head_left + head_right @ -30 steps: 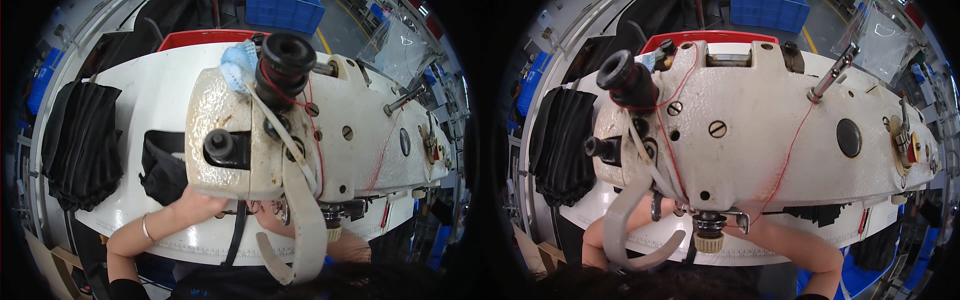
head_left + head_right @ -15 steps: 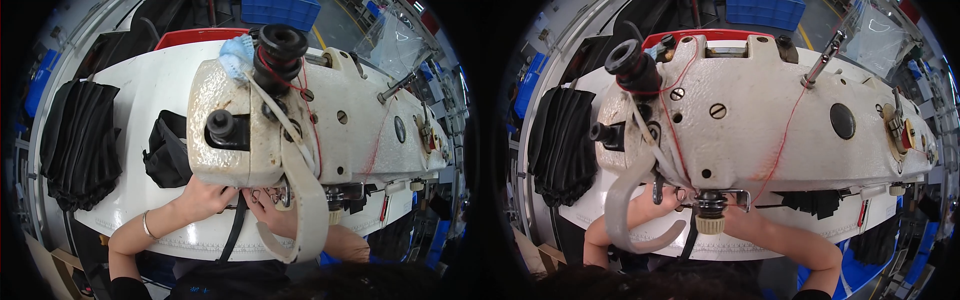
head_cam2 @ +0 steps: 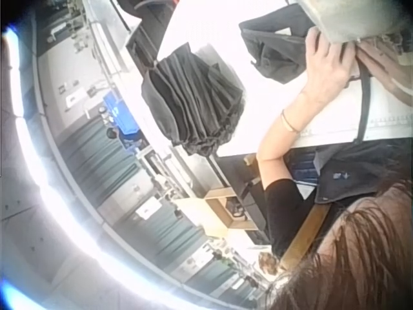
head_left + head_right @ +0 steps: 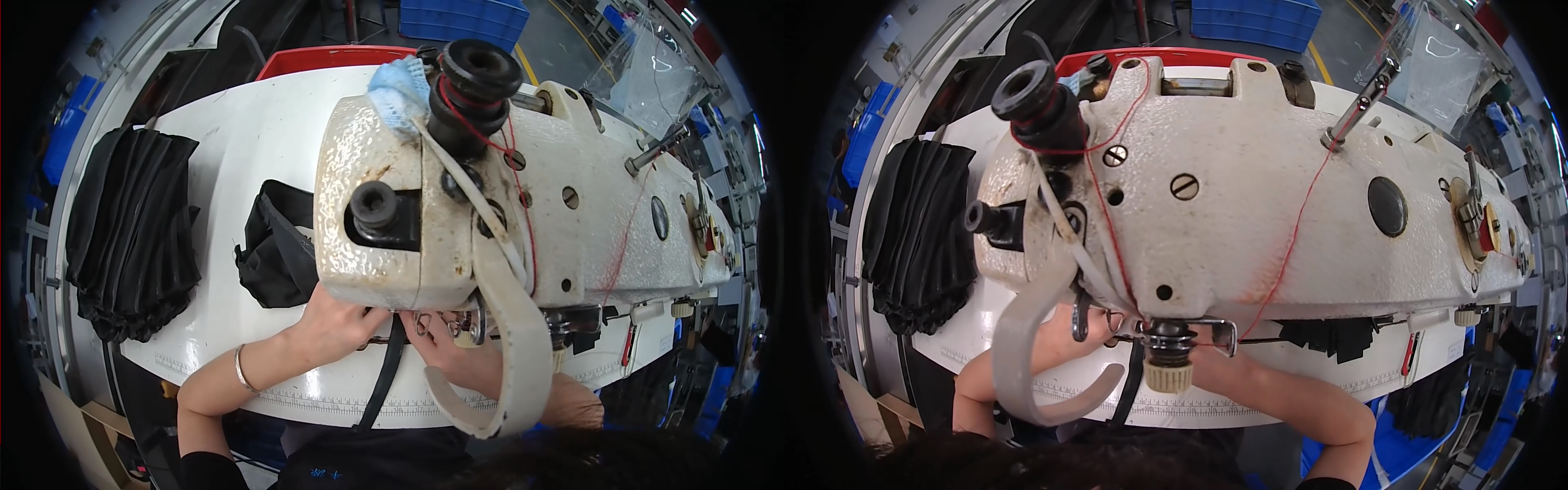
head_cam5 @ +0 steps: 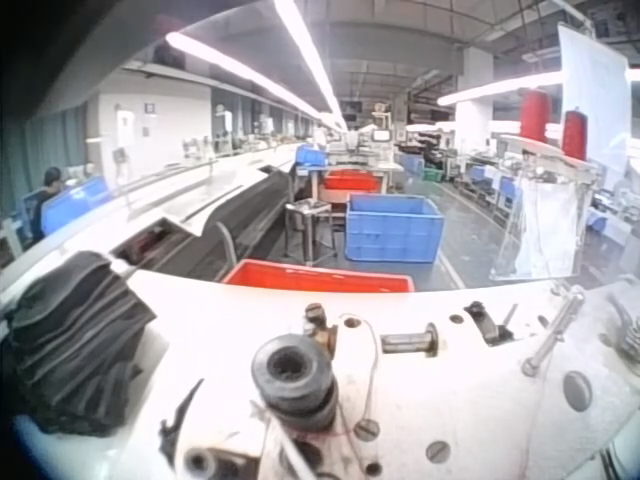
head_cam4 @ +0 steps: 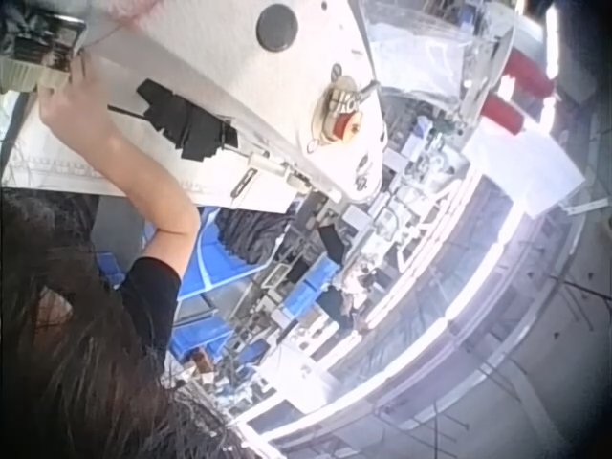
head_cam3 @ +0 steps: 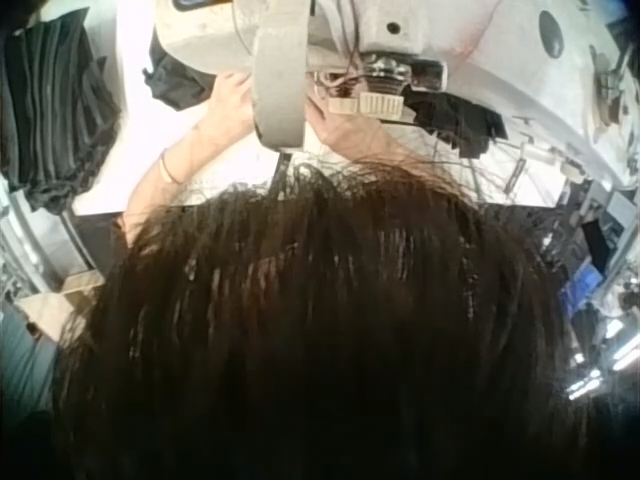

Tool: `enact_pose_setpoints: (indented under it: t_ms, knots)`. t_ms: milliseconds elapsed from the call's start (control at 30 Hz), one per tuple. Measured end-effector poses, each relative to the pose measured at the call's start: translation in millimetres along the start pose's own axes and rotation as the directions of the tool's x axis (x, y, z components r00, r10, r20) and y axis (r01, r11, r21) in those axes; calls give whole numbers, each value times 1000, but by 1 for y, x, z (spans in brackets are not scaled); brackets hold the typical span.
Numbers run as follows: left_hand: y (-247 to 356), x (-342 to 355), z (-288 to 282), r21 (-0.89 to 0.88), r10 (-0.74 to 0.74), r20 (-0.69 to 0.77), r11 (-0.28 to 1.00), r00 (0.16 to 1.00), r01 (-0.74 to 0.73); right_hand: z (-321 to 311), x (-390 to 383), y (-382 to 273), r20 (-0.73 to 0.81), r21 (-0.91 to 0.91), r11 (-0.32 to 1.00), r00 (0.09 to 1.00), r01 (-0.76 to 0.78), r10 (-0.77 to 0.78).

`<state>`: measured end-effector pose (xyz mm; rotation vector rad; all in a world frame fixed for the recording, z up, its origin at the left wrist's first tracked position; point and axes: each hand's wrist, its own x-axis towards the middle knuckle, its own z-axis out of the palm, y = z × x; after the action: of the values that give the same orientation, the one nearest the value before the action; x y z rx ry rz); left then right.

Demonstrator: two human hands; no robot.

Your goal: Sewing a strap onto a bag component using an industrial sewing machine.

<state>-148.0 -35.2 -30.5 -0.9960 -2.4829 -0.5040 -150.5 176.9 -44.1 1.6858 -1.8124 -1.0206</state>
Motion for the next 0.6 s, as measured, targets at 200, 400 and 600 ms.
enact_pose_setpoints:
  t_ms: [200,400,600]
  knots:
    - [-2,0,-6,-13,-40,190,999,981,44,18,4,-16,-124,190,942,945,-278,304]
    - [-17,-16,26,17,-5,37,1000,999,4,14,10,-14,-19,700,614,850,-365,527]
    - [-4,8,-11,-38,-60,175,997,983,68,3,4,14,100,-18,999,994,-48,49]
